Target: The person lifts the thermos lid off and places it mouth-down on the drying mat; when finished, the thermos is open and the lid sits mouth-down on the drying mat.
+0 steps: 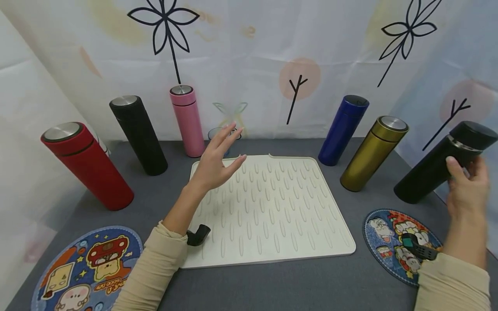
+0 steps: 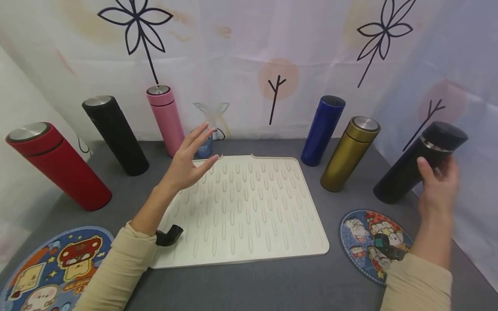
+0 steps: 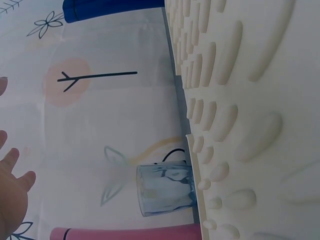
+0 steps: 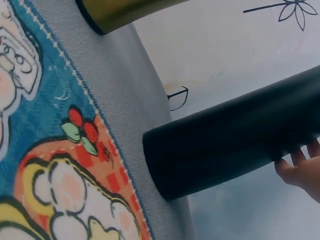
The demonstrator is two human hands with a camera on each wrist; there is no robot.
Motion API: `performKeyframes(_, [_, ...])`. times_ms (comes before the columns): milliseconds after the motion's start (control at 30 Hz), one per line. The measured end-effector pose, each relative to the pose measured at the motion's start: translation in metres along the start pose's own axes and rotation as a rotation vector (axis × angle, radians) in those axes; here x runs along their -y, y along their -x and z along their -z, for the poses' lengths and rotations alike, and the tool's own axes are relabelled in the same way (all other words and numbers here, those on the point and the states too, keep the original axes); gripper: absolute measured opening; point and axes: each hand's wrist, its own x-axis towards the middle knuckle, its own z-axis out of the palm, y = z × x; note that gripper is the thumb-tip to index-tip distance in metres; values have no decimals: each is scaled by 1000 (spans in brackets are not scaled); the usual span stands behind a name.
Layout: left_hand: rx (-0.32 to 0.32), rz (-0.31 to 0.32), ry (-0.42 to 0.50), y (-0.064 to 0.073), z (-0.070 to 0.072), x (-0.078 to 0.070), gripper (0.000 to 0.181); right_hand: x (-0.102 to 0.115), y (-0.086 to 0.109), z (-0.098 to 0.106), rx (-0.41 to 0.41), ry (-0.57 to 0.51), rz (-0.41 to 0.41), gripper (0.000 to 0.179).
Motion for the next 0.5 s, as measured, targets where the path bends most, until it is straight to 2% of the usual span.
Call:
performKeyframes(33, [-1,-2,0,0,0,0,62,-7,-6,8,13,24,19,74])
performKeyframes(100, [-3,-5,5,0,0,0,63,-3,3,-5,-24,101,2,82])
performKeyframes(233, [-2,-7,8,0,0,0,63,4,22,-25,-94,369,-43,90])
performKeyframes(333, [3,-2,5,0,0,-1,62,2,25,-25,-121,544,-56,93])
performKeyframes(500, [5,-1,-2,0,1,-2,61,3,33,-34,-145,658,-90,98])
